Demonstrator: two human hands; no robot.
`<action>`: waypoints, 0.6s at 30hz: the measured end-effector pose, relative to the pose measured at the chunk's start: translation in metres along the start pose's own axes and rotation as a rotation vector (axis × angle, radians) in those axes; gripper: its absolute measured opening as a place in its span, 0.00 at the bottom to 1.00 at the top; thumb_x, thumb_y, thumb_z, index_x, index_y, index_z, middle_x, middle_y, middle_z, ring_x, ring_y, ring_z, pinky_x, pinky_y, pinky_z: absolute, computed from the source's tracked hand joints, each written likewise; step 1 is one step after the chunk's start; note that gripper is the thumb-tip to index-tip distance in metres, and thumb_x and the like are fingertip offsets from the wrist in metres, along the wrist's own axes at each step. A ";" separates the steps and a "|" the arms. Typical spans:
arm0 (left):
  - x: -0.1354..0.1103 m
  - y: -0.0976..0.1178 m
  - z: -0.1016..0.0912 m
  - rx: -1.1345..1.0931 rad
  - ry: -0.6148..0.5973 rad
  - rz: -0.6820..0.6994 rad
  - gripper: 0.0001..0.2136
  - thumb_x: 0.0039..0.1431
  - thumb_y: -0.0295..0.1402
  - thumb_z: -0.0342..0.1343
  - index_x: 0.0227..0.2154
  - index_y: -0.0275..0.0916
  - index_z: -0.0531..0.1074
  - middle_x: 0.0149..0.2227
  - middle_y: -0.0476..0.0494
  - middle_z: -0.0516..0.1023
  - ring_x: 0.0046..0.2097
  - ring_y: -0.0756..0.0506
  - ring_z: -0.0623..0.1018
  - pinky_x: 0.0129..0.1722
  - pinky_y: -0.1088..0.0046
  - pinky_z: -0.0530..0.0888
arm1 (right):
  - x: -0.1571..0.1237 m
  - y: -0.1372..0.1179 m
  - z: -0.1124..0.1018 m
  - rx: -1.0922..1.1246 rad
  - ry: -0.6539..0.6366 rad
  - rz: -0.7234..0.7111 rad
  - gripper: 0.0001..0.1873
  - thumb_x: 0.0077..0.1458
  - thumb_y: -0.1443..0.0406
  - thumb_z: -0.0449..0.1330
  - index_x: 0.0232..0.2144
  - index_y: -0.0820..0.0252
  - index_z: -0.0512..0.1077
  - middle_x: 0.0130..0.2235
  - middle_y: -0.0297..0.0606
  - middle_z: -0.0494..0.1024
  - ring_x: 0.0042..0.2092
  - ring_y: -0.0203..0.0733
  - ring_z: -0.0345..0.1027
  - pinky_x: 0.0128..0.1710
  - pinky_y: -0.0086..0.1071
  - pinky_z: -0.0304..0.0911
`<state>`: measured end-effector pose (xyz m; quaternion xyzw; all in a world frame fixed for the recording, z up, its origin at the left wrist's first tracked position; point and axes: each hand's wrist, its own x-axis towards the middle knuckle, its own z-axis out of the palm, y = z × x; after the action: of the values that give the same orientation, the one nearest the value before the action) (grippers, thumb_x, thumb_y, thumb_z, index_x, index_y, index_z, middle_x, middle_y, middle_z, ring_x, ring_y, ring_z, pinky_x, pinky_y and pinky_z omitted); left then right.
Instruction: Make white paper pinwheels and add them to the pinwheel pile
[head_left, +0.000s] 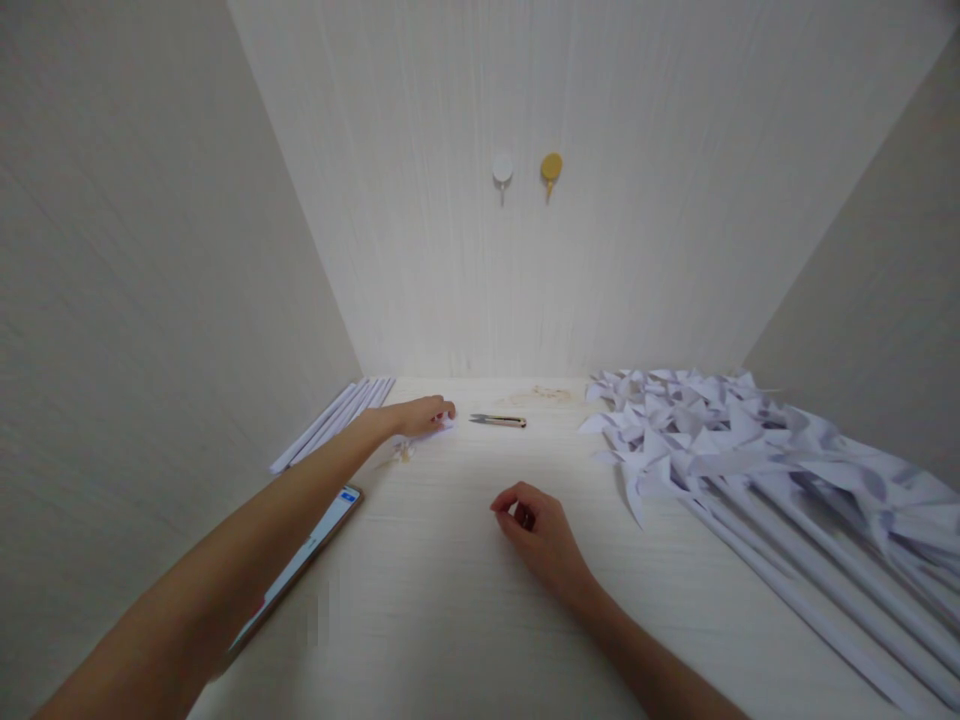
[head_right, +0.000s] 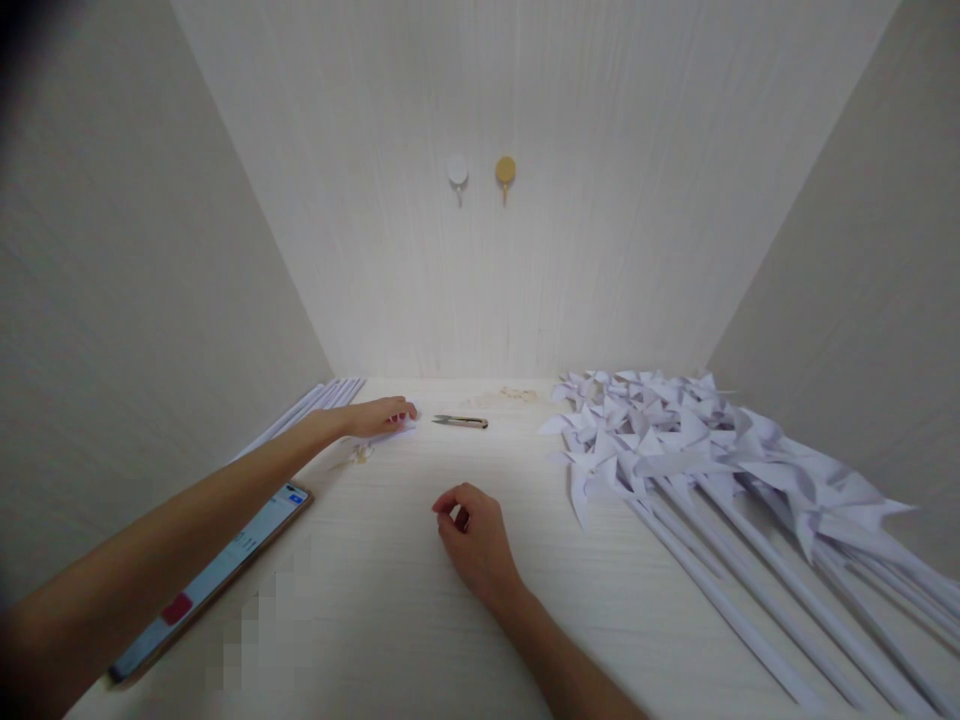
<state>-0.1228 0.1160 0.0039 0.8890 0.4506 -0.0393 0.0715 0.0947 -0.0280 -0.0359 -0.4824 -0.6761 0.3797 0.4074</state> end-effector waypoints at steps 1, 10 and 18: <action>-0.001 0.000 0.001 0.002 0.012 0.009 0.13 0.51 0.26 0.45 0.40 0.35 0.66 0.36 0.42 0.68 0.37 0.50 0.70 0.38 0.76 0.64 | 0.000 0.000 0.000 0.000 -0.001 0.002 0.07 0.39 0.73 0.50 0.22 0.62 0.67 0.20 0.30 0.64 0.20 0.28 0.52 0.20 0.24 0.50; -0.009 0.003 0.004 0.018 0.045 0.108 0.15 0.51 0.23 0.43 0.38 0.37 0.71 0.32 0.43 0.67 0.34 0.50 0.69 0.36 0.78 0.63 | 0.001 0.002 0.001 0.001 -0.001 0.006 0.07 0.39 0.74 0.50 0.22 0.62 0.68 0.20 0.30 0.64 0.20 0.28 0.51 0.20 0.24 0.50; -0.012 0.002 0.004 0.043 0.081 0.132 0.14 0.52 0.26 0.43 0.36 0.37 0.71 0.31 0.43 0.68 0.32 0.50 0.68 0.32 0.78 0.62 | 0.001 0.002 0.001 -0.002 -0.005 0.001 0.07 0.39 0.73 0.50 0.22 0.62 0.67 0.20 0.30 0.64 0.20 0.28 0.51 0.20 0.24 0.50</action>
<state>-0.1283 0.1044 0.0013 0.9190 0.3925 -0.0082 0.0366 0.0942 -0.0266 -0.0379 -0.4819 -0.6774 0.3807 0.4050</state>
